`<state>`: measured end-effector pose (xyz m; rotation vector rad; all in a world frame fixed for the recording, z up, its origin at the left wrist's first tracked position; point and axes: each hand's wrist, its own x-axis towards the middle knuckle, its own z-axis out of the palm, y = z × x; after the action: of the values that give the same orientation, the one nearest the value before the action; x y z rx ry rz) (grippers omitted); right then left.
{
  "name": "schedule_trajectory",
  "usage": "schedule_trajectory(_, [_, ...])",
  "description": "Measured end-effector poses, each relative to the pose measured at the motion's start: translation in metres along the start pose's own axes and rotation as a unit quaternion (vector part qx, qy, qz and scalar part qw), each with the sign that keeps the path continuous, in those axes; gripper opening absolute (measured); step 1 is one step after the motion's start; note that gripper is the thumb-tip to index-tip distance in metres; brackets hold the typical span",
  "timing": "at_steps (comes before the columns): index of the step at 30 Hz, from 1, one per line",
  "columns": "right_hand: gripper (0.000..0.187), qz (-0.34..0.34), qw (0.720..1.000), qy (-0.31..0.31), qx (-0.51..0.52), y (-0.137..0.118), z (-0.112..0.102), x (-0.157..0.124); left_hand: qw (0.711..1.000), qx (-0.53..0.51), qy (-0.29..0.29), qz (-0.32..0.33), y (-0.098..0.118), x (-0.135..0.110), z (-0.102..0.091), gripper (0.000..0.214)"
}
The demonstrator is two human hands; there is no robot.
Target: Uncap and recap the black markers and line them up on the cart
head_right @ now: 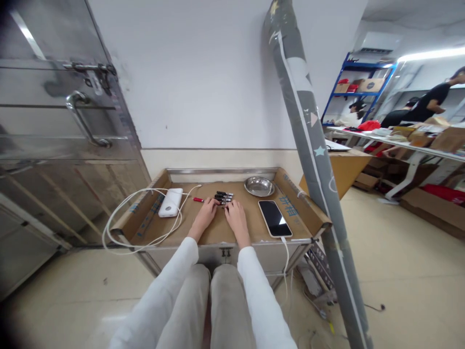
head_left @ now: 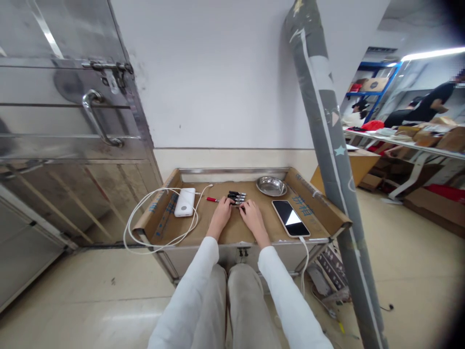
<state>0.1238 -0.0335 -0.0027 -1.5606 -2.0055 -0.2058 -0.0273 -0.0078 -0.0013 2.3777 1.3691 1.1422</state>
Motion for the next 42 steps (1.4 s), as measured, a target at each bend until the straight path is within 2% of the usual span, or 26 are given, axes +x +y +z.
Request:
schedule_trajectory(9, [0.019,-0.008,1.0,-0.008,0.004,0.0035,0.0032,-0.0014,1.0,-0.009,-0.026,0.003,0.0015,-0.0015,-0.0007,0.015])
schedule_trajectory(17, [0.019,0.039,0.998,-0.006,-0.044,0.002,-0.0018,-0.0011,0.999,-0.026,-0.023,-0.019,-0.0003,-0.0035,-0.0015,0.015])
schedule_trajectory(23, [0.019,0.007,1.0,-0.026,-0.002,0.0044,0.0002,0.0036,0.998,-0.044,-0.027,-0.021,-0.0018,-0.003,-0.0015,0.016])
schedule_trajectory(29, [0.021,0.004,0.999,-0.033,0.02,0.0029,-0.0036,0.0045,0.997,-0.057,-0.041,-0.014,-0.0065,-0.0026,0.0008,0.017])
schedule_trajectory(42, [0.021,0.001,0.999,-0.005,0.045,0.0088,0.0027,0.0036,0.994,-0.096,-0.044,-0.004,-0.0016,-0.005,-0.004,0.017])
